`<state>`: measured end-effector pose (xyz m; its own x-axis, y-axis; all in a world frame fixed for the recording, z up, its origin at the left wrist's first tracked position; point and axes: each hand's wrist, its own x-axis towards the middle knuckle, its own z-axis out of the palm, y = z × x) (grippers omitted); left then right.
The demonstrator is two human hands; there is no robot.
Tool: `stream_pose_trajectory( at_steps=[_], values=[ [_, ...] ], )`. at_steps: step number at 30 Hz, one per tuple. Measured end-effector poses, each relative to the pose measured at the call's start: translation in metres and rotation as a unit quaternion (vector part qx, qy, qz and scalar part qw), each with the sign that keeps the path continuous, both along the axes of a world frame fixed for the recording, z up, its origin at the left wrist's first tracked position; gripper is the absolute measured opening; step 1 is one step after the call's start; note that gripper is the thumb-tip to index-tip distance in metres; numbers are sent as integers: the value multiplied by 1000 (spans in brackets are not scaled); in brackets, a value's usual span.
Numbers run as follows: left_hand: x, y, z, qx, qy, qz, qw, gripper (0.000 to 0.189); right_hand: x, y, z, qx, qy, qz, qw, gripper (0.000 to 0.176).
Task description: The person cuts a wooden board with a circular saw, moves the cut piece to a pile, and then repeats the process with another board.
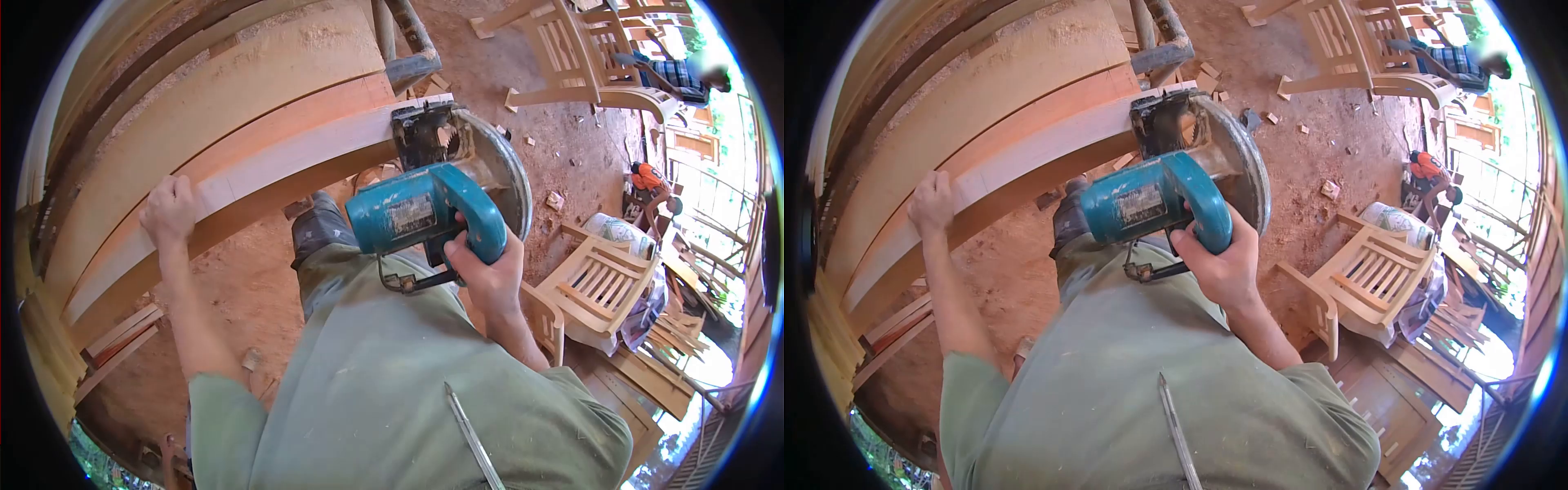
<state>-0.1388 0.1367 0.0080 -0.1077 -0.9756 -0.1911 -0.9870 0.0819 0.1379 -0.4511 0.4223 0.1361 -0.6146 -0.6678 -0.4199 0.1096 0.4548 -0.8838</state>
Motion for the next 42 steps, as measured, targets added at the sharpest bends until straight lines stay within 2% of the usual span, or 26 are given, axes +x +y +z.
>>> stream_pose_trajectory(
  at_steps=[9,26,42],
  values=[
    [-4,8,5,-13,7,-7,1000,41,0,-1,-5,-15,13,-2,1000,27],
    [0,7,-4,-35,-1,-1,999,40,2,-4,-6,-4,12,-16,1000,17],
    [-3,8,-1,-36,4,2,999,40,3,-4,-8,-11,8,-21,1000,17]
  ],
)
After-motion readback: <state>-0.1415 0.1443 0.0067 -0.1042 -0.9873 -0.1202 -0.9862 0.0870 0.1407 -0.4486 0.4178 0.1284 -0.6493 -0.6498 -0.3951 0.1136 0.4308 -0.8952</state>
